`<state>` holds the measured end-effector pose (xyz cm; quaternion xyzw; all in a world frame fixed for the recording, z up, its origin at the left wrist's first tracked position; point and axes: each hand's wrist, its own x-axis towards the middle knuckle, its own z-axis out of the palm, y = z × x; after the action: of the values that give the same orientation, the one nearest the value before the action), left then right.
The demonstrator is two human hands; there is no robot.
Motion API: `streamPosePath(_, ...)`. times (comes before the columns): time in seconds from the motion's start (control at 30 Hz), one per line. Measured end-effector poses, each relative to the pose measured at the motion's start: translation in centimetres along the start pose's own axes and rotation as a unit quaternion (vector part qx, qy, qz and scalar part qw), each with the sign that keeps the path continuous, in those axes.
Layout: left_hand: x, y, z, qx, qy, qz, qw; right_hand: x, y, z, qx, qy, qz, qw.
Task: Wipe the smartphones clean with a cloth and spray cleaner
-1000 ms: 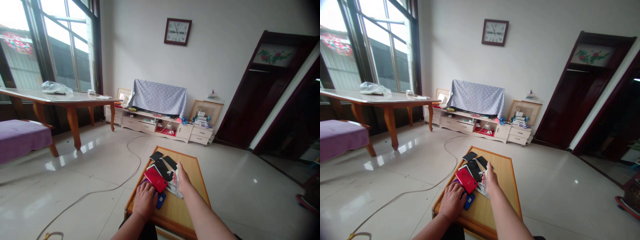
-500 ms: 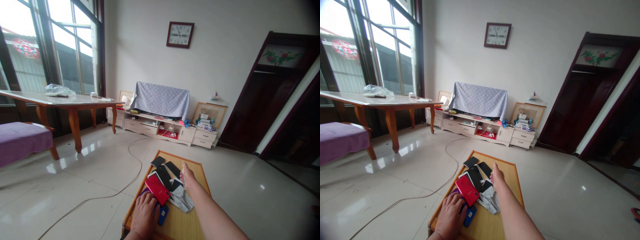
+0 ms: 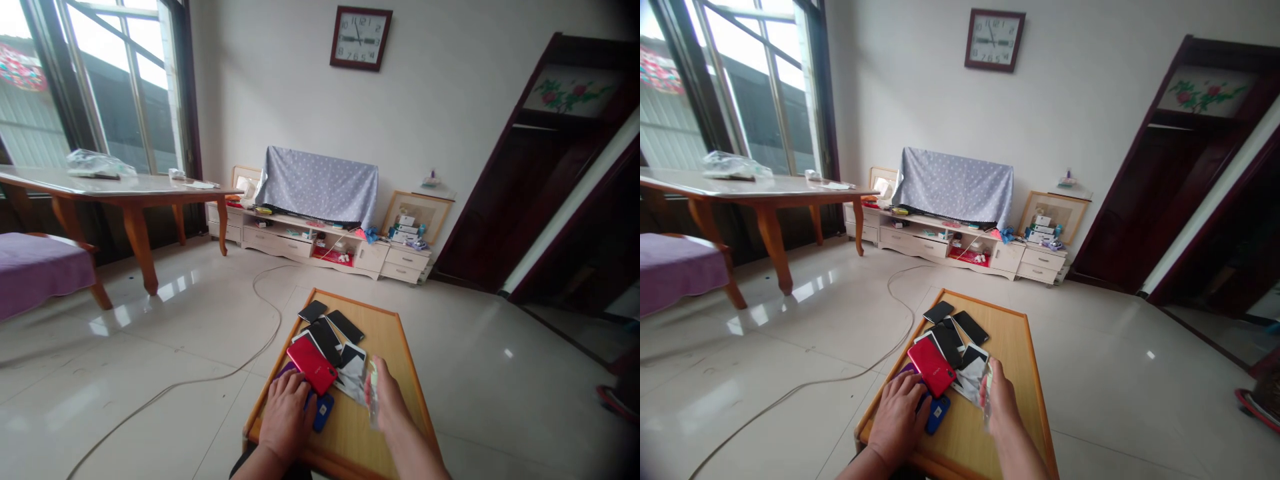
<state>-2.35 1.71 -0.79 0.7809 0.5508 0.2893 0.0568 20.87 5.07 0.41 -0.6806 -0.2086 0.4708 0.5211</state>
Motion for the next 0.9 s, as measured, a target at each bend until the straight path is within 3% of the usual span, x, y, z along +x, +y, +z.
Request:
streamPosePath(0.23,-0.2,0.5,-0.1,0.01,0.005,0.01,1.0,-4.0,1.5,-3.1,0.021,-0.036,0.036,0.998)
streamPosePath(0.37,-0.4,0.7,-0.3,0.017,0.004,0.013,1.0,-5.0,2.0,-4.3,0.02,-0.031,0.023,0.999)
streamPosePath(0.6,-0.7,0.8,-0.5,0.032,-0.004,0.021,0.999,-5.9,2.4,-6.1,0.028,0.008,0.057,0.998)
streamPosePath(0.73,-0.9,0.8,-0.5,0.037,-0.003,0.025,0.999,-6.1,2.1,-6.2,0.025,0.012,0.041,0.999)
streamPosePath(0.9,-1.0,0.7,-0.5,0.031,0.0,0.024,0.999,-6.3,2.0,-4.7,0.023,-0.009,0.032,0.999)
